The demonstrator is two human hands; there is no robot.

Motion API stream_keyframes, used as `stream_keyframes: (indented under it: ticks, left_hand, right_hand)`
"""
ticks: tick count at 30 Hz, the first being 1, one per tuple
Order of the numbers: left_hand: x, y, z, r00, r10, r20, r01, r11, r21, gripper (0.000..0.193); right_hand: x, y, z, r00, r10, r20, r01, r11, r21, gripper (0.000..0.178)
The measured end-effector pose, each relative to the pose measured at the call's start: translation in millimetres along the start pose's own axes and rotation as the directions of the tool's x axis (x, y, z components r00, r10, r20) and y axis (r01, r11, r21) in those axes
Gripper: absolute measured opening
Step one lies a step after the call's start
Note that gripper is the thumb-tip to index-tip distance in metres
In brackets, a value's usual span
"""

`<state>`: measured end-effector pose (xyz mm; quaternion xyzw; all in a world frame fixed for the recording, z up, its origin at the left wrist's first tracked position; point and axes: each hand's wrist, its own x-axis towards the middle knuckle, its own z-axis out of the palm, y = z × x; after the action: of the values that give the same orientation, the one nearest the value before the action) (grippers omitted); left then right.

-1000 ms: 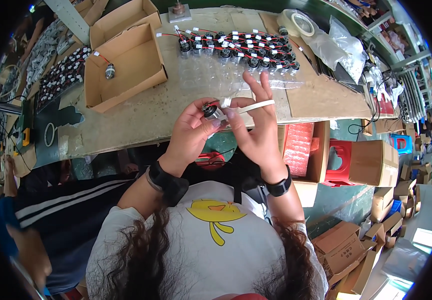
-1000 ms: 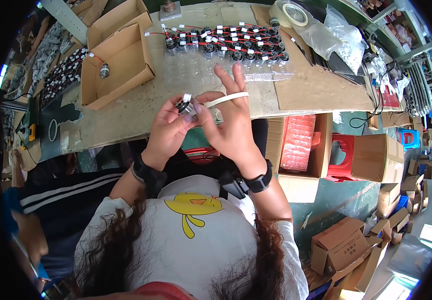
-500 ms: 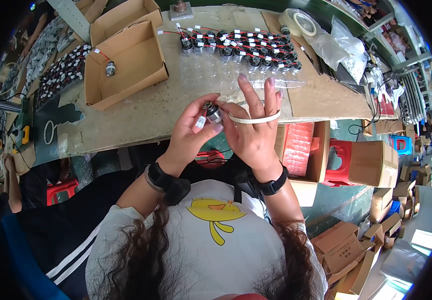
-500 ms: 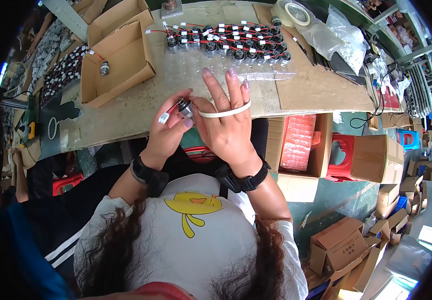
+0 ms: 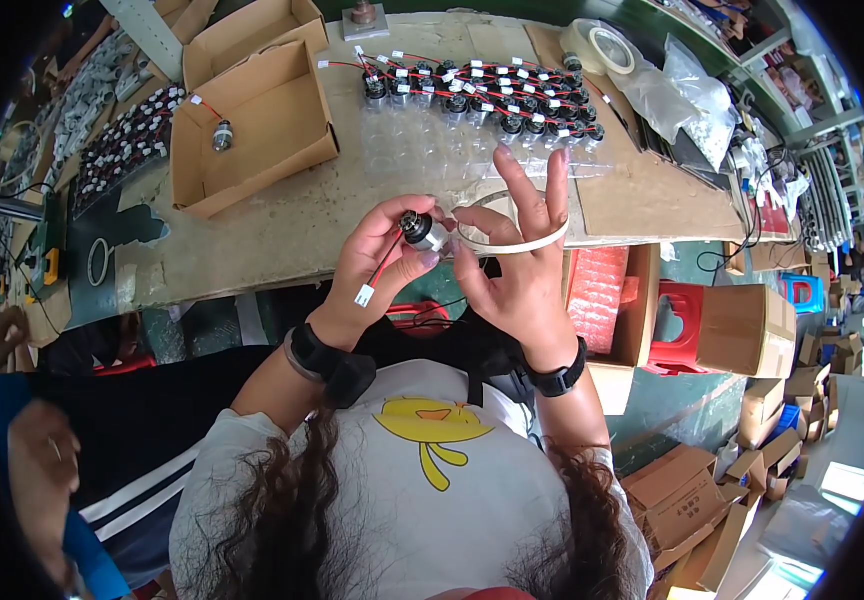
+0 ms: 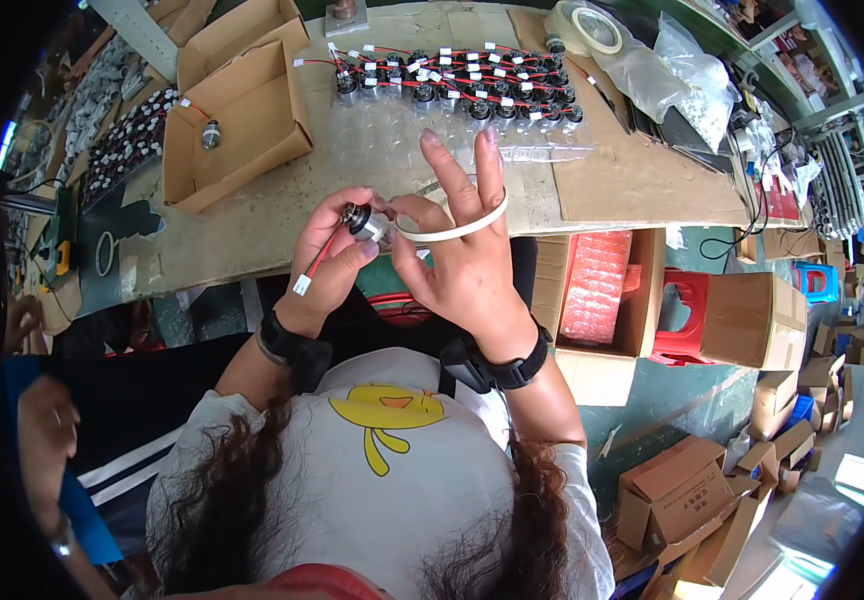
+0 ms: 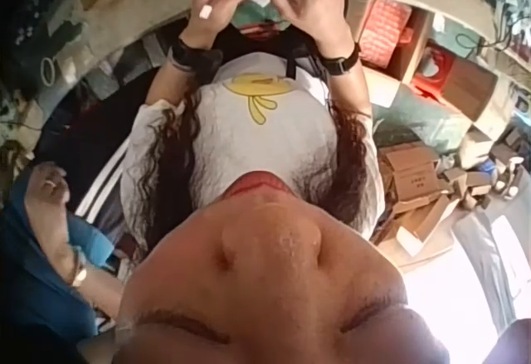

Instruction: The person wraps white tape around the metal casing of a motor by hand, tears the tape, and places the motor into a cardboard box. They then move an empty cardboard box and repeat the process with another motor.

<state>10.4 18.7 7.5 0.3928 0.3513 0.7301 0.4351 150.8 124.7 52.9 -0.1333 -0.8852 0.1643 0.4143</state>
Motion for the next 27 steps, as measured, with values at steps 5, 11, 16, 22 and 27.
stream_keyframes:
  ticks: [5,11,16,22,27]
  left_hand:
    - [3,0,-2,0.998,0.042,0.044,-0.04,0.998,-0.045,0.05]
    - [5,0,-2,0.997,0.063,0.053,-0.059,0.996,-0.064,0.048]
    - [4,4,2,0.999,0.035,0.004,-0.035,0.998,-0.054,0.047]
    - [9,-3,-2,0.991,0.113,0.073,-0.108,0.992,-0.062,0.045]
    - [8,-4,-7,0.985,0.115,0.131,-0.103,0.99,-0.097,0.044]
  right_hand:
    - [-6,-3,6,0.998,-0.052,-0.034,0.047,0.988,-0.147,0.022]
    - [-5,-3,1,0.999,0.007,-0.046,-0.01,0.997,-0.071,0.024]
    - [-4,-4,0,0.999,-0.033,-0.041,0.03,0.998,-0.06,0.026]
    - [-4,-5,4,0.994,-0.097,-0.04,0.092,0.988,-0.122,0.028]
    - [3,-9,-10,0.999,0.046,-0.001,-0.045,0.985,0.165,0.03]
